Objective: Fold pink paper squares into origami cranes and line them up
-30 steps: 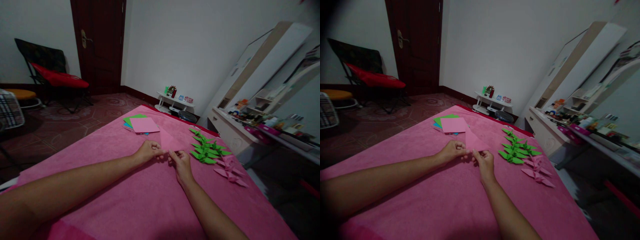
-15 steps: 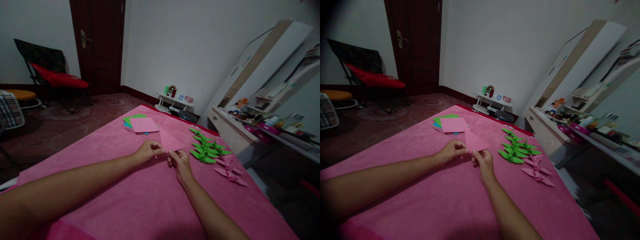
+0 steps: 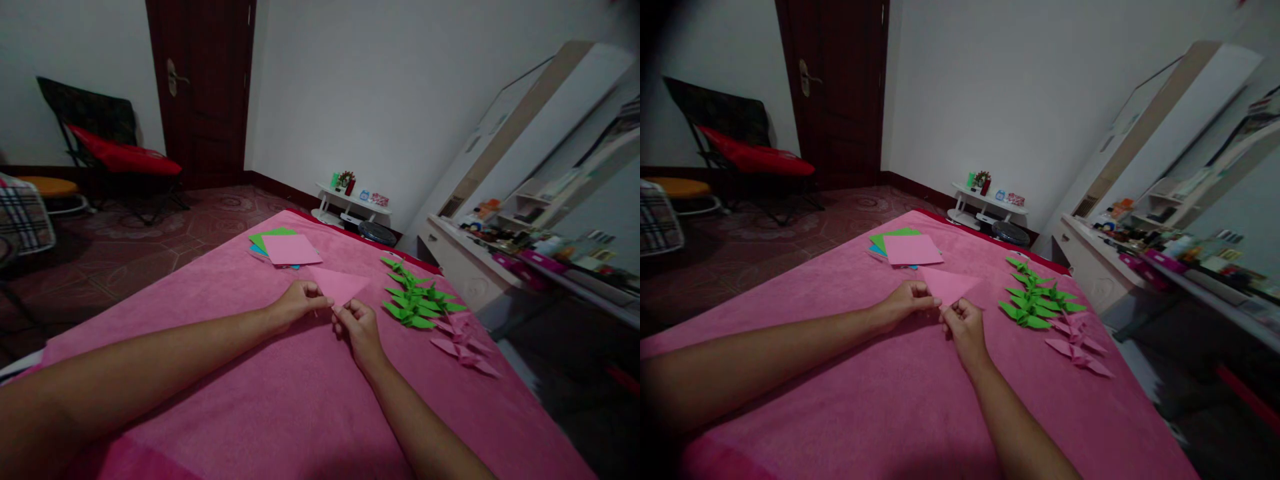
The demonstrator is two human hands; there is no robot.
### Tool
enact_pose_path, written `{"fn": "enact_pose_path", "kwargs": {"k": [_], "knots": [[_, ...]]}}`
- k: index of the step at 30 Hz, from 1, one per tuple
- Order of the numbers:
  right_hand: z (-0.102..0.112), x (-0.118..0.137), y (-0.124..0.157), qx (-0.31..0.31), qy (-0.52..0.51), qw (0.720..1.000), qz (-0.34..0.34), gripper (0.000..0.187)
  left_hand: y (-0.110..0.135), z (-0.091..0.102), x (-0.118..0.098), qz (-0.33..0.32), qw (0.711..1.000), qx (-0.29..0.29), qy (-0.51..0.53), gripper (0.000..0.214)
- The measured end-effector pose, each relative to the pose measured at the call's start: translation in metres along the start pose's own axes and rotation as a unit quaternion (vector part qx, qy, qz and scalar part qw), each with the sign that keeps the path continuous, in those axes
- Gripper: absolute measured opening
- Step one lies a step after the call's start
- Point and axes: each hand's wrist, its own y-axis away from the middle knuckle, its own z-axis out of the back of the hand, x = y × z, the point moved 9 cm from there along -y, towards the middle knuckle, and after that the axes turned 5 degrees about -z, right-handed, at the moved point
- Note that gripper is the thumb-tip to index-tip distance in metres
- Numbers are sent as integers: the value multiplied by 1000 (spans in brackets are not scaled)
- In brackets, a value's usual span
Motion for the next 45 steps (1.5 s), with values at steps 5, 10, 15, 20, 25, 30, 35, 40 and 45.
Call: {"fn": "enact_pose_path", "kwargs": {"k": [5, 10, 15, 20, 25, 30, 35, 40, 45], "knots": [[-3, -7, -2, 17, 9, 999, -27, 23, 1, 3, 3, 9, 1000, -20, -9, 27], [4, -4, -1, -15, 23, 1000, -11, 22, -3, 10, 3, 8, 998, -38, -41, 28], [9, -2, 0, -30, 24, 999, -3, 23, -10, 32, -9, -16, 995, -77, -64, 26], [10, 1, 1, -35, 20, 999, -5, 22, -15, 48, -9, -6, 994, -103, -33, 25], [11, 3, 4, -39, 13, 999, 8, 23, -16, 48, 1, 13, 995, -94, 4, 30], [39, 6, 4, -142, -41, 988, 54, 23, -10, 26, -7, -12, 998, 17, -51, 31], [65, 12, -2, -191, -96, 974, 76, 16, -2, 2, -2, 11, 987, 123, -101, 35], [43, 22, -9, -29, -85, 996, -2, 13, -14, 32, -14, -9, 999, -40, -30, 39], [6, 33, 5, 111, 20, 991, -68, 9, -12, 8, -47, -48, 994, 20, -97, 35]]}}
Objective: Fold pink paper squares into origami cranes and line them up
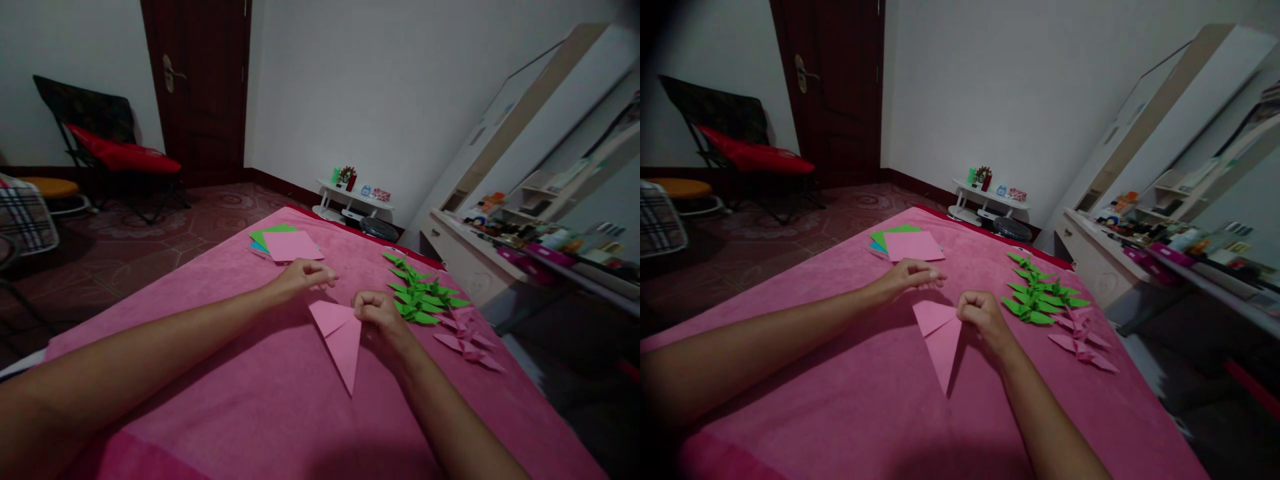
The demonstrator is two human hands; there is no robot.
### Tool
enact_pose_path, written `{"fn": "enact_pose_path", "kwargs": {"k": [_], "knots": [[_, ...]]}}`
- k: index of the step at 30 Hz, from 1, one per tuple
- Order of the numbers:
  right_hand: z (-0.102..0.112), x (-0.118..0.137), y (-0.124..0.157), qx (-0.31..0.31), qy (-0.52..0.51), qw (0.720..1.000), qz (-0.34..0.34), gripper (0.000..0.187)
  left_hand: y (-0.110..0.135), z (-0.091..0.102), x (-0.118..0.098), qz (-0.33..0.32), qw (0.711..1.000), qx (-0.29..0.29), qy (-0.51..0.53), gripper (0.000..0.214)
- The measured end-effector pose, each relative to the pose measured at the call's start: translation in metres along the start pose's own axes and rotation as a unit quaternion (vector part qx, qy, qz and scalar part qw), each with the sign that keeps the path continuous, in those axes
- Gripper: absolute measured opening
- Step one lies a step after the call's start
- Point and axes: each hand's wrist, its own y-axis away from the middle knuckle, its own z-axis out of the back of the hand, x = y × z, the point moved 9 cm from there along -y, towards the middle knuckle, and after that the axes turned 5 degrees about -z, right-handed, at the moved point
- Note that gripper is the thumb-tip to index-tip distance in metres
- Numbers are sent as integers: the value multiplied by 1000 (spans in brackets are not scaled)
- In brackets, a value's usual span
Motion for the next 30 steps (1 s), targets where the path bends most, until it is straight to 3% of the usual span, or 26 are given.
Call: {"fn": "enact_pose_path", "kwargs": {"k": [3, 7, 11, 17, 24, 30], "knots": [[-14, 11, 4, 15, 96, 995, 22, 13, 8, -27, -13, -3, 991, 100, -93, 29], [-19, 20, 5, -11, 149, 987, 58, 19, 13, -35, -18, -36, 980, 115, -156, 31], [-18, 18, 6, -24, 124, 991, 46, 17, 14, -35, -7, -35, 976, 132, -168, 40], [-19, 6, 6, -5, 38, 999, 10, 13, 16, -44, 1, -22, 980, 167, -103, 41], [-2, 0, 0, -37, -22, 999, -16, 9, 8, -27, 5, -33, 982, 141, -121, 39], [23, 7, 2, -119, -39, 992, 32, 8, -3, -4, 9, -30, 987, 108, -118, 37]]}}
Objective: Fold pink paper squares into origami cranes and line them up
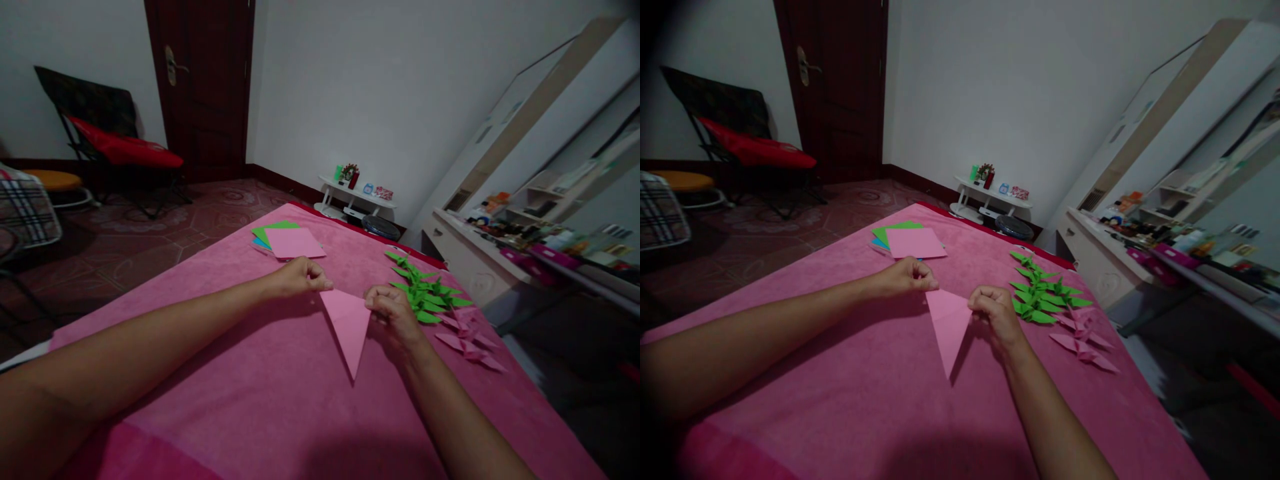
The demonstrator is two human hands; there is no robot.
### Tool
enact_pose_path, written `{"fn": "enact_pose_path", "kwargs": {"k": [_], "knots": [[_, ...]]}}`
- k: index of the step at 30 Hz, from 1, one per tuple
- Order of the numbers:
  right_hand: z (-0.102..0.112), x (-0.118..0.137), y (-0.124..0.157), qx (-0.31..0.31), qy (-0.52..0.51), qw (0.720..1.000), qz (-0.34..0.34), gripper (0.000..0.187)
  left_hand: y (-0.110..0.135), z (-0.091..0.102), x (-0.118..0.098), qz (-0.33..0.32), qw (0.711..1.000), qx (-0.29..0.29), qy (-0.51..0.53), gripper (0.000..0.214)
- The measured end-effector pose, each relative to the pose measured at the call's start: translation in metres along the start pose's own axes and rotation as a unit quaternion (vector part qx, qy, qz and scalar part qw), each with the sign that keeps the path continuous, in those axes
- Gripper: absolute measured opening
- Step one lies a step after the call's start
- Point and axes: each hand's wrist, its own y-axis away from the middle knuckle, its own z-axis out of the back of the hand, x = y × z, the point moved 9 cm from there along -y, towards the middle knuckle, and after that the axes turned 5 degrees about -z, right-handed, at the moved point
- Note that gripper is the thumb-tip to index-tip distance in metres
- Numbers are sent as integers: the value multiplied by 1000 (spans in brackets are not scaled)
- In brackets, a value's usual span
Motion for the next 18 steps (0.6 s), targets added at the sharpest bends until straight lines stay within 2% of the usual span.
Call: {"fn": "enact_pose_path", "kwargs": {"k": [2, 4, 7, 9, 11, 13, 15, 16, 18], "knots": [[4, 0, -2, -3, 4, 1000, 2, 8, -1, 5, 5, 9, 1000, -6, 9, 38], [12, 3, -6, -2, -19, 1000, 8, 8, -2, 18, 13, 20, 999, -39, 10, 40], [36, 10, -13, -48, -99, 993, 41, 11, 0, 53, 24, 22, 987, -159, 6, 40], [53, 10, -15, -111, -140, 982, 58, 10, 3, 65, 30, 29, 977, -209, 12, 40], [58, 2, -13, -160, -157, 973, 57, 9, 4, 53, 36, 51, 979, -190, 54, 38], [50, -11, -11, -175, -156, 971, 41, 16, 5, 24, 34, 70, 986, -124, 84, 39], [35, -23, -7, -164, -135, 977, 25, 20, 7, -7, 26, 67, 986, -72, 137, 33], [27, -28, -5, -158, -121, 980, 22, 22, 9, -22, 23, 81, 981, -44, 170, 37], [14, -33, -1, -141, -96, 985, 25, 25, 13, -40, 18, 97, 965, -51, 240, 47]]}}
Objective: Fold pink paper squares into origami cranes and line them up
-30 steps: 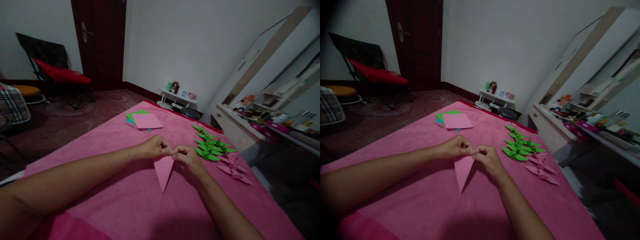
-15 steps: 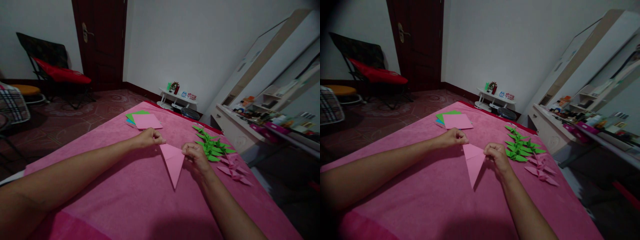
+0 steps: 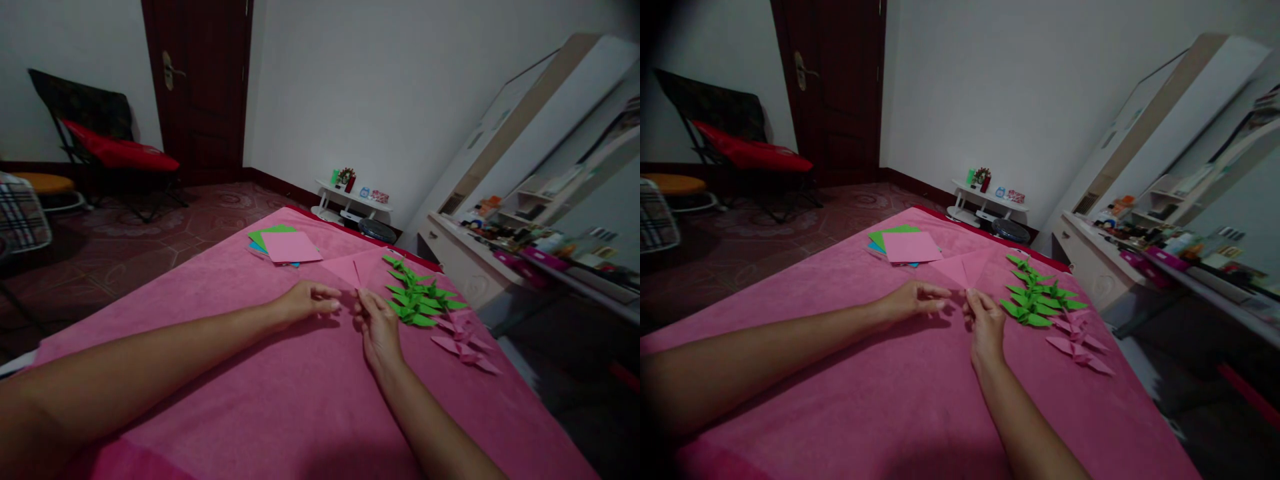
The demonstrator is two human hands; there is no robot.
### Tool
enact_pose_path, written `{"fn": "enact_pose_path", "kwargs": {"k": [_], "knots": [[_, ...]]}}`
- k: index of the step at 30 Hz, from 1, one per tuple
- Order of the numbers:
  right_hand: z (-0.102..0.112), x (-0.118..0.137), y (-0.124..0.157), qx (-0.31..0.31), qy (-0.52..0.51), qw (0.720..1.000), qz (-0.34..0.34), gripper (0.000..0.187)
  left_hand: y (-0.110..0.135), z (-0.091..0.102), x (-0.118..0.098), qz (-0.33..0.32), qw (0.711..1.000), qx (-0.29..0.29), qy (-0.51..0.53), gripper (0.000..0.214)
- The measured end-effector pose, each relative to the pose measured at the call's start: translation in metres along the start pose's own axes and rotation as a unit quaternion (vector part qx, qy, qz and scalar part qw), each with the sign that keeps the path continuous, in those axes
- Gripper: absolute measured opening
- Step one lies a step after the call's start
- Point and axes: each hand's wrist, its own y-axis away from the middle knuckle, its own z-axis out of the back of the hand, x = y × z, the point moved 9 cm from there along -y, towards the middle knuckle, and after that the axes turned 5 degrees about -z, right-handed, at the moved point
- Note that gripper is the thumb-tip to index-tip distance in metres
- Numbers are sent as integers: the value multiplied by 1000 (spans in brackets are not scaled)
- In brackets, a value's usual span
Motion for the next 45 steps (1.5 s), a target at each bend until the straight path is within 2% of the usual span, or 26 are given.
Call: {"fn": "enact_pose_path", "kwargs": {"k": [3, 5, 7, 9, 11, 14, 17, 19, 21, 24, 26, 31, 35, 39, 42, 45], "knots": [[-11, -2, 8, 19, 27, 999, 18, 27, 4, -12, -1, -13, 995, -26, 94, 42], [-18, -2, 12, 33, 53, 998, 26, 26, 5, -8, 0, -23, 991, -58, 119, 38], [-25, -3, 14, 60, 81, 994, 30, 24, 5, 2, 3, -24, 990, -98, 99, 37], [-30, -4, 15, 92, 96, 991, 33, 20, 3, 11, 5, -31, 992, -112, 53, 36], [-27, -5, 12, 98, 90, 991, 31, 17, 0, 17, 1, -55, 993, -101, 14, 32], [-11, -2, 4, 58, 56, 996, 23, 18, -3, 24, -11, -102, 991, -84, -37, 26], [-3, 12, 1, 44, 17, 999, 19, 25, -4, 22, -17, -106, 990, -51, -76, 23], [-10, 27, 4, 78, 20, 996, 27, 30, -3, 16, -15, -95, 992, -11, -80, 24], [-23, 41, 12, 131, 70, 988, 38, 32, -2, 11, -13, -97, 992, 17, -79, 24], [-38, 59, 22, 165, 171, 967, 92, 34, -3, 13, -8, -102, 991, 14, -84, 24], [-40, 64, 24, 149, 214, 958, 122, 35, -3, 16, -3, -90, 993, -4, -72, 25], [-26, 57, 16, 53, 236, 962, 123, 22, -1, 14, 2, -52, 998, -23, 15, 32], [-23, 54, 16, 28, 219, 966, 132, 20, 2, 15, 2, -35, 997, -51, 46, 35], [-29, 51, 20, 75, 182, 975, 99, 22, 1, 24, 7, -18, 997, -68, 17, 35], [-36, 44, 24, 124, 143, 981, 46, 26, -2, 26, 7, -33, 998, -51, 20, 37], [-38, 42, 27, 145, 123, 982, 21, 29, -2, 20, 6, -46, 998, -24, 43, 37]]}}
